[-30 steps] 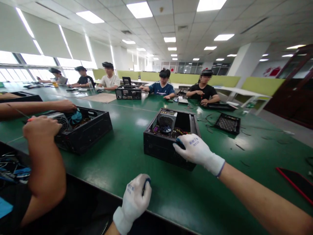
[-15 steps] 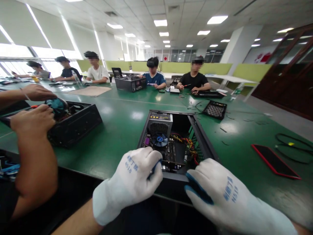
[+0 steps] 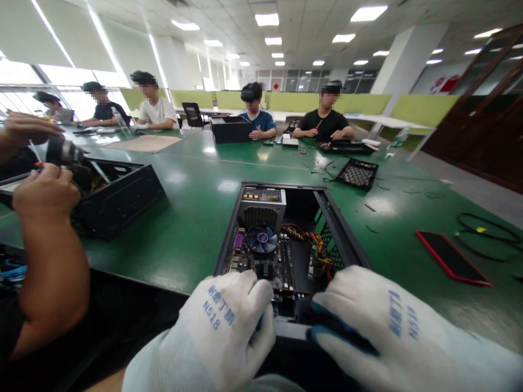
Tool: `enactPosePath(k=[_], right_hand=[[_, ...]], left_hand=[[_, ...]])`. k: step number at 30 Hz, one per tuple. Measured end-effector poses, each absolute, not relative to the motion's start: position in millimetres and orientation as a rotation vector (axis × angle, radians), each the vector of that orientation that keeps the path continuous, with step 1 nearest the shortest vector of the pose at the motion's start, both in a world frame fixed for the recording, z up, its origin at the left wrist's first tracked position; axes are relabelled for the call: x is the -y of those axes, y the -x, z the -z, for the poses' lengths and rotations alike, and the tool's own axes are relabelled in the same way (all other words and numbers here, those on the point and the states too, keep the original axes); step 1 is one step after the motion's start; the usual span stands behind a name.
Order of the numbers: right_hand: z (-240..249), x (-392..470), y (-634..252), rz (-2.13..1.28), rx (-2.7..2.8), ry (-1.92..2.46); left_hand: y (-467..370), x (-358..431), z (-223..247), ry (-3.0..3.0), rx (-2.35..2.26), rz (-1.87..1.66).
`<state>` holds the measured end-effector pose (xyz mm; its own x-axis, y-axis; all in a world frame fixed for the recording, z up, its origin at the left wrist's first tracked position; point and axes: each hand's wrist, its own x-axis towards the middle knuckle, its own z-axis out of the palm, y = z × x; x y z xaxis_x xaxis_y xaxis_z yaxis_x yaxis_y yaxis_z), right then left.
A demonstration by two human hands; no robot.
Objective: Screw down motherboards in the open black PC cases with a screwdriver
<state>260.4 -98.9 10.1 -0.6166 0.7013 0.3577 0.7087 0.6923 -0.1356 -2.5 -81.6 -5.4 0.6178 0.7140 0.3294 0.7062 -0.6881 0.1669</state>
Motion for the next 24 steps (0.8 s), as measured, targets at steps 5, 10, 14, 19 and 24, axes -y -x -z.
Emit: enactPosePath(k=[5, 10, 14, 19, 24], right_hand=[[-17.3, 22.5, -232.1, 0.304, 2.837, 1.174], [-2.3, -30.3, -188.8, 0.315, 3.204, 1.256], [11.3, -44.1, -168.9, 0.317, 3.417, 1.128], [18.5, -50.4, -175.1, 0.343, 3.460, 0.945], [-4.6, -36.8, -191.6, 0.261, 3.376, 1.109]], left_hand=[[0.7, 81.7, 3.8, -2.788, -1.263, -0.577], [-0.6, 82.3, 2.5, -2.780, -1.293, -0.555], [-0.9, 83.6, 0.3, -2.751, -1.334, -0.507], [0.6, 85.4, 0.6, -2.744, -1.338, -0.489], [0.7, 84.2, 2.3, -2.729, -1.335, -0.484]])
